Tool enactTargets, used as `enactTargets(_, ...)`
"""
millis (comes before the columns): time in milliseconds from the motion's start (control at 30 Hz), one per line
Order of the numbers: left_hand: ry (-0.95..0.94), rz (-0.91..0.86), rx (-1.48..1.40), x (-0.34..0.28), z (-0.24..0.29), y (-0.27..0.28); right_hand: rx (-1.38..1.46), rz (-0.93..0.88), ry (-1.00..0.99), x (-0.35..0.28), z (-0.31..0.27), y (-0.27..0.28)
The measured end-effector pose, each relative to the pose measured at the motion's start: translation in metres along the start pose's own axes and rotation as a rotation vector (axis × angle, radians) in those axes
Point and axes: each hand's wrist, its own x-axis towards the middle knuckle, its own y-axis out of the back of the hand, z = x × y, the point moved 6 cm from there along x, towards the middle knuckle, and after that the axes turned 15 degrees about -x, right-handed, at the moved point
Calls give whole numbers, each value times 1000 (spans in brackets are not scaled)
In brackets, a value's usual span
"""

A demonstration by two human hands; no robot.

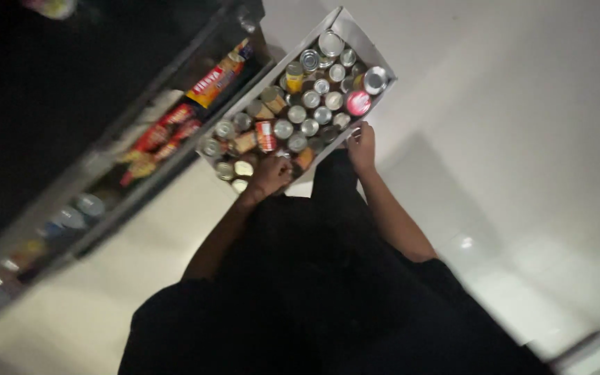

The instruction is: Organizing and placing canned goods and food items from a container onto store shelves.

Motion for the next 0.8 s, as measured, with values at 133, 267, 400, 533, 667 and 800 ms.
enactTargets(133,316,28,148,14,-34,-45,-78,-134,111,60,22,23)
enactTargets(267,-56,288,243,19,-4,-88,-253,-195,213,123,58,36)
enactTargets(400,644,97,138,-3,-79,-139,-289,-337,133,173,52,34)
enactTargets(533,718,123,-95,-21,-64,-152,-517,-482,133,186,15,32)
enactTargets(667,434,386,21,-16,-18,-131,-1012,-542,344,193,10,13)
enactTargets(800,595,534,-23,-17,10,-114,-1220,-415,577,206,105,-48)
